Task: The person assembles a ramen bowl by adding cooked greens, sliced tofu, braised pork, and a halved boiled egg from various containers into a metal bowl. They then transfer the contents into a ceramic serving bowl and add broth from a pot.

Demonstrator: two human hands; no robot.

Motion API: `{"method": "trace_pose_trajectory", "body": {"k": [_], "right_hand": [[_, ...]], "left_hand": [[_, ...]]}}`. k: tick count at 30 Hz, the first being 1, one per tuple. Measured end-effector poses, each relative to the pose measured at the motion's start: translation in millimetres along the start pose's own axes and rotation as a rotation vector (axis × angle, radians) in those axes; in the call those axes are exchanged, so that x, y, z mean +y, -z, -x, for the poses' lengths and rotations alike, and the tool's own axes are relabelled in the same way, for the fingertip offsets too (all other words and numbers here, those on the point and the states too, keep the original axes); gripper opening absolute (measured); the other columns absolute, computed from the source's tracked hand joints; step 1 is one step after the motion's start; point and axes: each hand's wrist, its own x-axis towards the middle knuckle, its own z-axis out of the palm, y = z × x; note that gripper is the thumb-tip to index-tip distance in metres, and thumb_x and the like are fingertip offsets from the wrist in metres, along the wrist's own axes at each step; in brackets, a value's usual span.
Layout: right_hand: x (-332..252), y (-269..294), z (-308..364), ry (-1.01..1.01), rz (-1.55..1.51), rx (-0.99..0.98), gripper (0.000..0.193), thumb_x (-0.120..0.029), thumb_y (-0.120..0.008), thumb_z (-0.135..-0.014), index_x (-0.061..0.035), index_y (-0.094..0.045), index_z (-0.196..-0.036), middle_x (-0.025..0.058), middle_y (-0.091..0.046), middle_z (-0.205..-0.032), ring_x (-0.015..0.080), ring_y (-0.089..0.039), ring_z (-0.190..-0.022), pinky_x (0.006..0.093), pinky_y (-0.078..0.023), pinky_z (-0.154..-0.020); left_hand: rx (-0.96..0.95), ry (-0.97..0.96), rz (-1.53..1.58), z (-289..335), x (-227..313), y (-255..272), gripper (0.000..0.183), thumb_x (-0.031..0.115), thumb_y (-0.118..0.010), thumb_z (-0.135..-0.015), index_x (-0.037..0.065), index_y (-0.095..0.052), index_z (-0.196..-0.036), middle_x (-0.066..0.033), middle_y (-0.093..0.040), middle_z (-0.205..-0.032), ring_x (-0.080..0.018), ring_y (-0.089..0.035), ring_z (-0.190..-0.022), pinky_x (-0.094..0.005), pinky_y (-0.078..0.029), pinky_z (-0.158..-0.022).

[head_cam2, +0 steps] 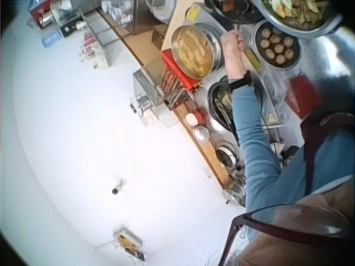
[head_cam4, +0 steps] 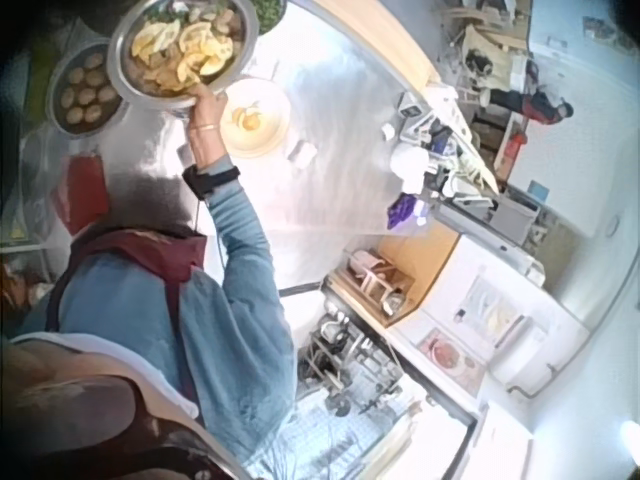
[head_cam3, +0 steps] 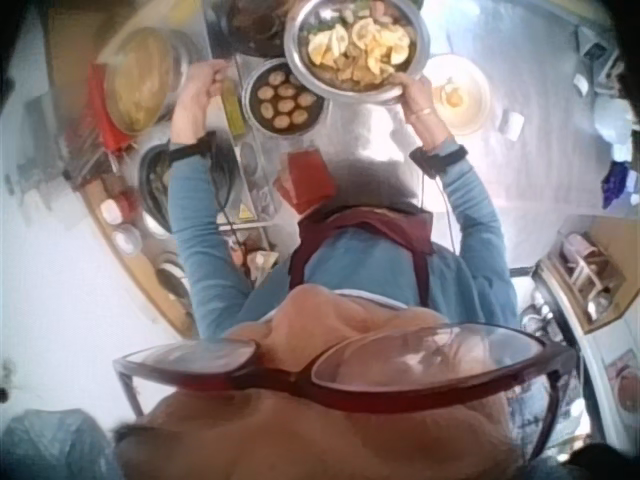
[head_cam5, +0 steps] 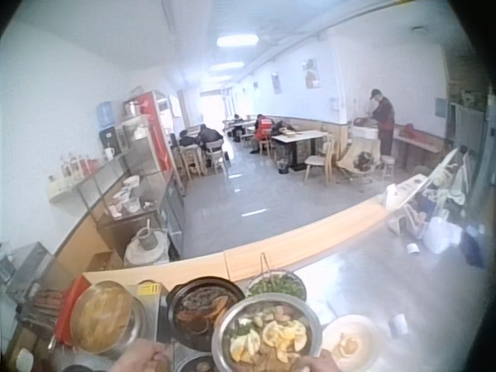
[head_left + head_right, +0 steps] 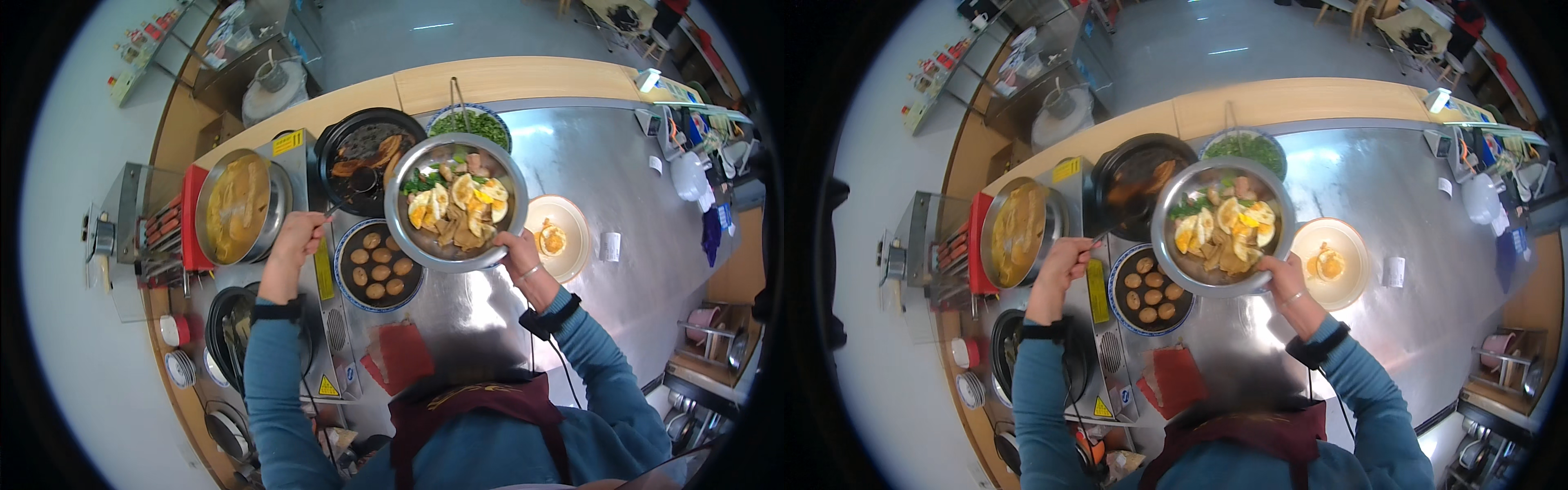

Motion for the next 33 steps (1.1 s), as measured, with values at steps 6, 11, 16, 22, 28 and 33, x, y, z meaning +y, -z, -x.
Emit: {"method": "trace_pose_trajectory", "body": {"k": [6, 11, 16, 22, 28, 33], "right_hand": [[3.4, -22.0, -31.1, -0.006, -0.087, -0.016, 0.029, 0.005, -0.062, -0.078, 0.0059, -0.061, -0.107, 0.0108, -0.068, -0.088, 0.0237, -0.07, -0.068, 0.0344, -0.061, -0.055], [11.7, -42.6, -48.8, -0.034, -0.075, -0.02, 0.028, 0.005, -0.063, -0.079, 0.0059, -0.062, -0.107, 0.011, -0.068, -0.088, 0.0222, -0.07, -0.065, 0.0319, -0.06, -0.051], [19.8, -57.7, -55.1, -0.054, -0.082, -0.078, 0.025, 0.005, -0.063, -0.079, 0.0059, -0.064, -0.104, 0.0108, -0.07, -0.086, 0.0204, -0.069, -0.062, 0.0296, -0.057, -0.048], [27.7, -55.1, -56.6, -0.063, -0.092, -0.117, 0.023, 0.005, -0.063, -0.079, 0.0059, -0.065, -0.102, 0.0115, -0.07, -0.085, 0.0209, -0.07, -0.064, 0.0307, -0.058, -0.049], [14.0, -30.7, -49.5, -0.029, -0.032, -0.045, 0.025, 0.006, -0.063, -0.077, 0.0056, -0.065, -0.102, 0.011, -0.07, -0.085, 0.0224, -0.069, -0.064, 0.0322, -0.059, -0.052], [-3.5, -9.4, -39.3, 0.033, -0.052, -0.011, 0.032, 0.008, -0.062, -0.078, 0.0064, -0.062, -0.11, 0.0119, -0.07, -0.095, 0.0226, -0.07, -0.074, 0.0323, -0.059, -0.059]], "left_hand": [[-0.007, -0.067, -0.105, 58.3, 42.4, 7.0, 0.023, 0.01, -0.052, -0.099, -0.003, -0.069, -0.106, 0.0036, -0.046, -0.062, -0.0055, -0.033, -0.045, -0.023, -0.023, -0.04], [-0.059, -0.118, -0.15, 84.7, 56.5, -8.7, 0.023, 0.012, -0.053, -0.1, -0.002, -0.07, -0.106, 0.0036, -0.046, -0.062, -0.005, -0.035, -0.046, -0.0225, -0.023, -0.041], [0.005, -0.215, -0.418, 72.6, 35.8, -53.9, 0.022, 0.017, -0.057, -0.101, 0.002, -0.072, -0.107, -0.0052, -0.063, -0.067, -0.0171, -0.057, -0.052, -0.0307, -0.044, -0.05], [0.437, -0.654, -1.096, 88.1, 1.2, -73.4, 0.026, 0.019, -0.054, -0.098, 0.01, -0.072, -0.114, -0.0243, -0.07, -0.09, -0.0447, -0.067, -0.087, -0.0548, -0.052, -0.076], [0.5, -0.609, -0.844, 51.5, -25.2, -37.4, 0.026, 0.021, -0.055, -0.096, 0.007, -0.073, -0.11, -0.0241, -0.07, -0.097, -0.0452, -0.066, -0.096, -0.0529, -0.052, -0.082], [0.477, -0.428, -0.875, 6.6, -46.8, -37.1, 0.029, 0.026, -0.056, -0.094, 0.008, -0.074, -0.108, -0.0227, -0.072, -0.102, -0.0434, -0.067, -0.1, -0.0521, -0.052, -0.086]]}}
